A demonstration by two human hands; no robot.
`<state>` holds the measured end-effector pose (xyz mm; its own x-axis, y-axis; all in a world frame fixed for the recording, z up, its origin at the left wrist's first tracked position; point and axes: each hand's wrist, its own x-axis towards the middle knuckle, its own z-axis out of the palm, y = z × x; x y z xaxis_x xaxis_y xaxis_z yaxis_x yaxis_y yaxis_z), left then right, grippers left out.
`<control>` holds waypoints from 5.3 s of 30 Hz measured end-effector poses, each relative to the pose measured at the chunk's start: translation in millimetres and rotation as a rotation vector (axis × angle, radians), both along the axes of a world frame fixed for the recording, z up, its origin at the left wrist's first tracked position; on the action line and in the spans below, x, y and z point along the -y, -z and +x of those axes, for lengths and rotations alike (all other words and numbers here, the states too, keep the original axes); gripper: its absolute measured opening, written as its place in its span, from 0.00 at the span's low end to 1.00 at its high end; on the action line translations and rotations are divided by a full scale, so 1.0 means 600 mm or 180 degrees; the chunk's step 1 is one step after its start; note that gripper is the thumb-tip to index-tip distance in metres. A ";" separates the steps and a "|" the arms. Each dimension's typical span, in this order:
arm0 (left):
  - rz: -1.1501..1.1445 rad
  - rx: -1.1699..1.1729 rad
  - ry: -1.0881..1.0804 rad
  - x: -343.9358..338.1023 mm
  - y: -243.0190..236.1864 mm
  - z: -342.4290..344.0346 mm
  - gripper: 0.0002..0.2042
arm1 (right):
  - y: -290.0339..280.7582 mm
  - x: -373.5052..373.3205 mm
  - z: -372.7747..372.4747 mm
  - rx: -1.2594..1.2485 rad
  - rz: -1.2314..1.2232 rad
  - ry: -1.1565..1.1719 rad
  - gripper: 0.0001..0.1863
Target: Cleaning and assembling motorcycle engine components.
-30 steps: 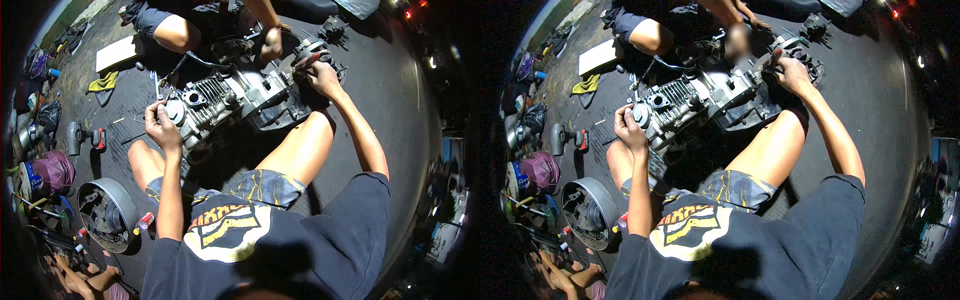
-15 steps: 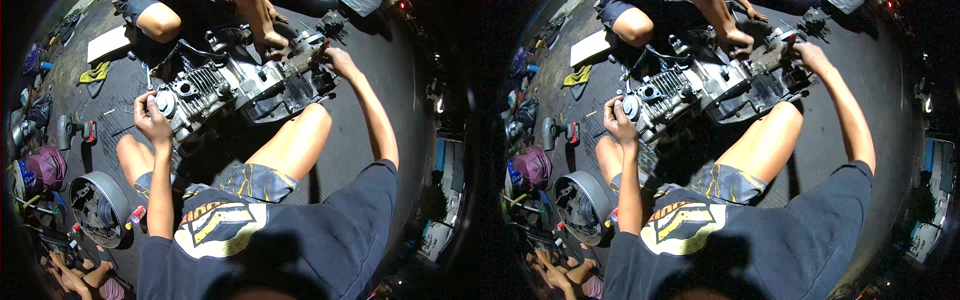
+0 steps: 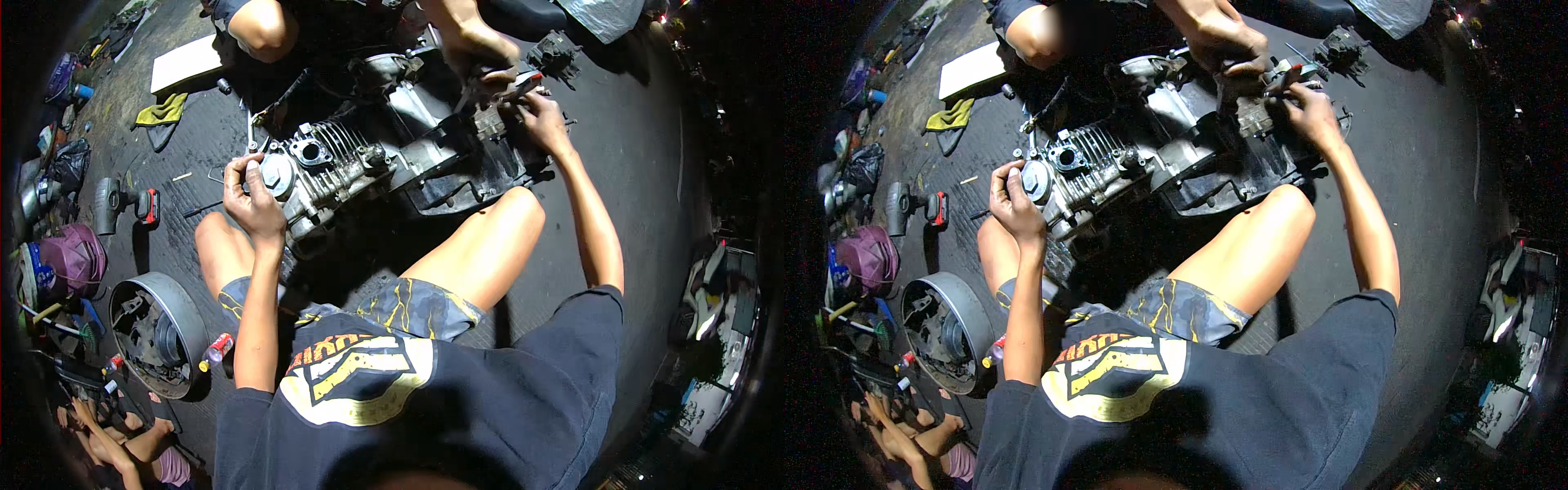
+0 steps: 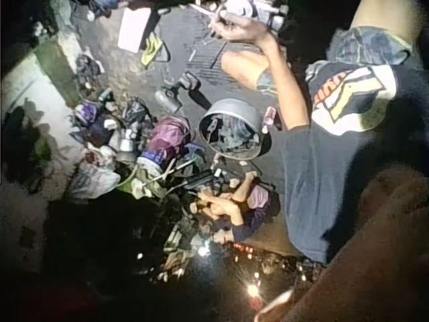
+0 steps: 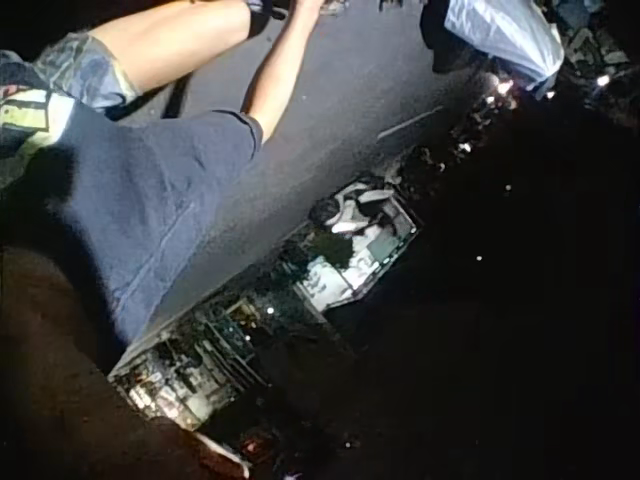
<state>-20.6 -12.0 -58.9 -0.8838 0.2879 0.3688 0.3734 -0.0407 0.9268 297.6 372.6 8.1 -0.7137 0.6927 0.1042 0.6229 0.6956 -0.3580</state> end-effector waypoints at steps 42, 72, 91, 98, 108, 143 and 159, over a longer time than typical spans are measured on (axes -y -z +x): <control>0.0032 -0.0015 0.0042 0.003 -0.003 0.005 0.08 | -0.002 0.114 0.053 -0.3548 0.1060 0.2704 0.15; 0.0115 0.0102 0.0214 -0.001 0.006 -0.006 0.10 | 0.016 0.251 0.013 -0.3424 0.0915 0.2027 0.09; -0.0154 -0.0041 0.0066 0.006 0.014 -0.003 0.08 | 0.035 0.256 0.012 -0.3076 -0.0356 0.2101 0.12; 0.0065 -0.0428 0.0162 0.016 0.014 0.000 0.08 | 0.041 0.237 0.026 -0.3329 -0.0570 0.1993 0.11; 0.0202 -0.0275 0.0018 -0.012 -0.082 0.019 0.21 | 0.039 0.239 0.022 -0.3369 -0.0626 0.2134 0.13; -0.1469 -0.1892 0.0055 -0.033 -0.089 0.043 0.06 | 0.023 0.254 0.012 -0.3130 -0.0533 0.2103 0.11; -0.1253 -0.1852 0.0108 -0.035 -0.089 0.039 0.04 | 0.021 0.257 0.001 -0.2934 -0.0532 0.1918 0.11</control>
